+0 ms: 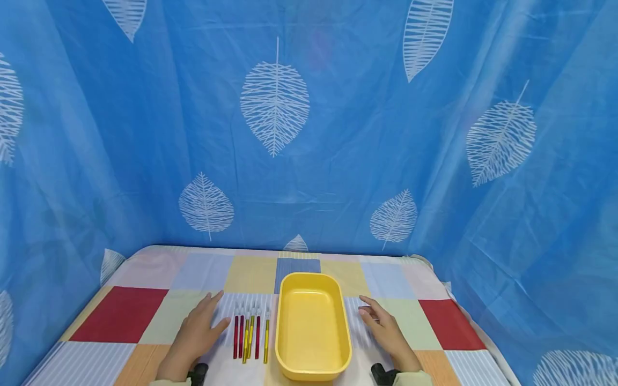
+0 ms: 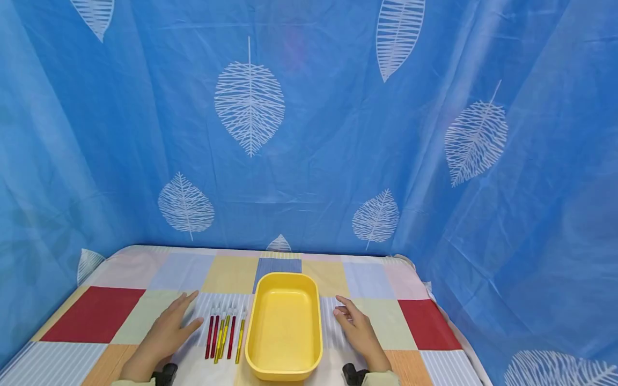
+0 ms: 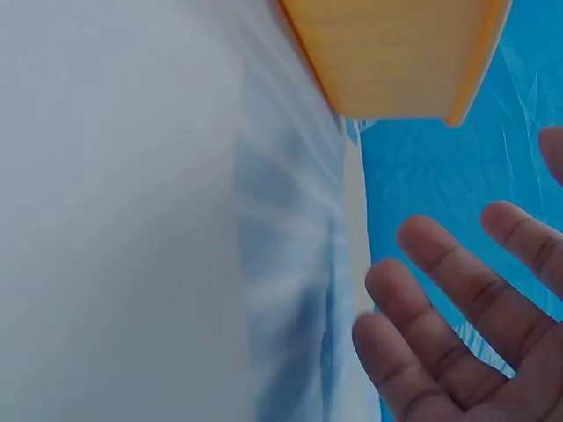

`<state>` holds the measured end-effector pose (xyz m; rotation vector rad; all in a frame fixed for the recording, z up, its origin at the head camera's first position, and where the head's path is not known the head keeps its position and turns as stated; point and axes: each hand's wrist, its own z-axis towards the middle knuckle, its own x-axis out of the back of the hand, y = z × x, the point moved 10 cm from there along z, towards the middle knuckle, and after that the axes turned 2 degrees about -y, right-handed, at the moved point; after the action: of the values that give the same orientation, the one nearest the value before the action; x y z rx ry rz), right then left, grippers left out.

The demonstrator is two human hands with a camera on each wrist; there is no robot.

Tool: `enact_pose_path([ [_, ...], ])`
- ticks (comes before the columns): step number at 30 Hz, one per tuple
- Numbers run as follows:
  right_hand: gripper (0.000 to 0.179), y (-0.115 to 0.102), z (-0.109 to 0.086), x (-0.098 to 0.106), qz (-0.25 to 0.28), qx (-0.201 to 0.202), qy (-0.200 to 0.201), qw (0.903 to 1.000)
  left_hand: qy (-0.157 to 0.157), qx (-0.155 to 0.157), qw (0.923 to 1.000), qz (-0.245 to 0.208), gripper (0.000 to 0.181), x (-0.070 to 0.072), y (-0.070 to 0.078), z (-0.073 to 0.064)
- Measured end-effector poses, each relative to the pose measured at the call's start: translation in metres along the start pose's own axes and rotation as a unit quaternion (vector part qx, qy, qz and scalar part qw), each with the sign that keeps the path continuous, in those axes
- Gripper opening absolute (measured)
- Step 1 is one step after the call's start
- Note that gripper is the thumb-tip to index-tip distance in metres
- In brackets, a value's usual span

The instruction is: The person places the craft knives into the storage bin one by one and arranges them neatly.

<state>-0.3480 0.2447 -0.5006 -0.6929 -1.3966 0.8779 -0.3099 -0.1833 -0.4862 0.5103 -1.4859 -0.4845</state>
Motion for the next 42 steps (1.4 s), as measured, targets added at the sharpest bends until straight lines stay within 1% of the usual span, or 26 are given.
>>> enact_pose_path([
  [2, 0.049, -0.003, 0.002, -0.005, 0.009, 0.012, -0.008, 0.9998, -0.006, 0.001, 0.9998, -0.021, 0.073, -0.002, 0.001, 0.003],
  [5, 0.051, -0.007, 0.005, -0.014, 0.042, 0.023, -0.036, 0.9982, -0.010, 0.002, 0.9991, -0.042, 0.071, -0.004, 0.002, 0.006],
  [7, 0.054, -0.008, 0.007, -0.021, 0.068, 0.019, -0.057, 0.9959, -0.007, 0.002, 0.9987, -0.050, 0.069, -0.003, 0.002, 0.009],
  [10, 0.057, -0.007, 0.010, -0.028, 0.099, 0.013, -0.074, 0.9923, -0.005, 0.006, 0.9980, -0.063, 0.066, -0.003, 0.001, 0.012],
  [13, 0.059, -0.006, 0.014, -0.033, 0.123, 0.006, -0.078, 0.9892, -0.014, 0.011, 0.9961, -0.087, 0.062, -0.007, -0.001, 0.016],
  [15, 0.059, -0.005, 0.016, -0.036, 0.144, 0.004, -0.078, 0.9865, -0.027, 0.020, 0.9934, -0.109, 0.064, -0.012, -0.004, 0.019],
  [18, 0.059, -0.003, 0.019, -0.039, 0.175, -0.002, -0.075, 0.9817, -0.046, 0.040, 0.9881, -0.141, 0.069, -0.020, -0.008, 0.024],
  [21, 0.057, -0.003, 0.021, -0.043, 0.209, -0.001, -0.077, 0.9748, -0.056, 0.063, 0.9840, -0.157, 0.073, -0.027, -0.012, 0.027],
  [25, 0.054, -0.001, 0.023, -0.048, 0.234, 0.002, -0.082, 0.9688, -0.058, 0.071, 0.9826, -0.161, 0.074, -0.031, -0.016, 0.031],
  [29, 0.055, 0.001, 0.026, -0.049, 0.234, 0.005, -0.080, 0.9691, -0.066, 0.064, 0.9829, -0.159, 0.074, -0.032, -0.016, 0.035],
  [34, 0.057, -0.002, 0.026, -0.051, 0.243, 0.021, -0.089, 0.9657, -0.073, 0.067, 0.9817, -0.163, 0.074, -0.032, -0.017, 0.041],
  [36, 0.058, -0.003, 0.026, -0.051, 0.242, 0.028, -0.091, 0.9656, -0.074, 0.065, 0.9828, -0.156, 0.074, -0.033, -0.017, 0.044],
  [39, 0.057, -0.003, 0.026, -0.052, 0.244, 0.034, -0.091, 0.9650, -0.071, 0.054, 0.9863, -0.139, 0.074, -0.034, -0.017, 0.049],
  [42, 0.057, -0.002, 0.024, -0.053, 0.247, 0.033, -0.096, 0.9638, -0.068, 0.035, 0.9904, -0.115, 0.072, -0.035, -0.016, 0.052],
])
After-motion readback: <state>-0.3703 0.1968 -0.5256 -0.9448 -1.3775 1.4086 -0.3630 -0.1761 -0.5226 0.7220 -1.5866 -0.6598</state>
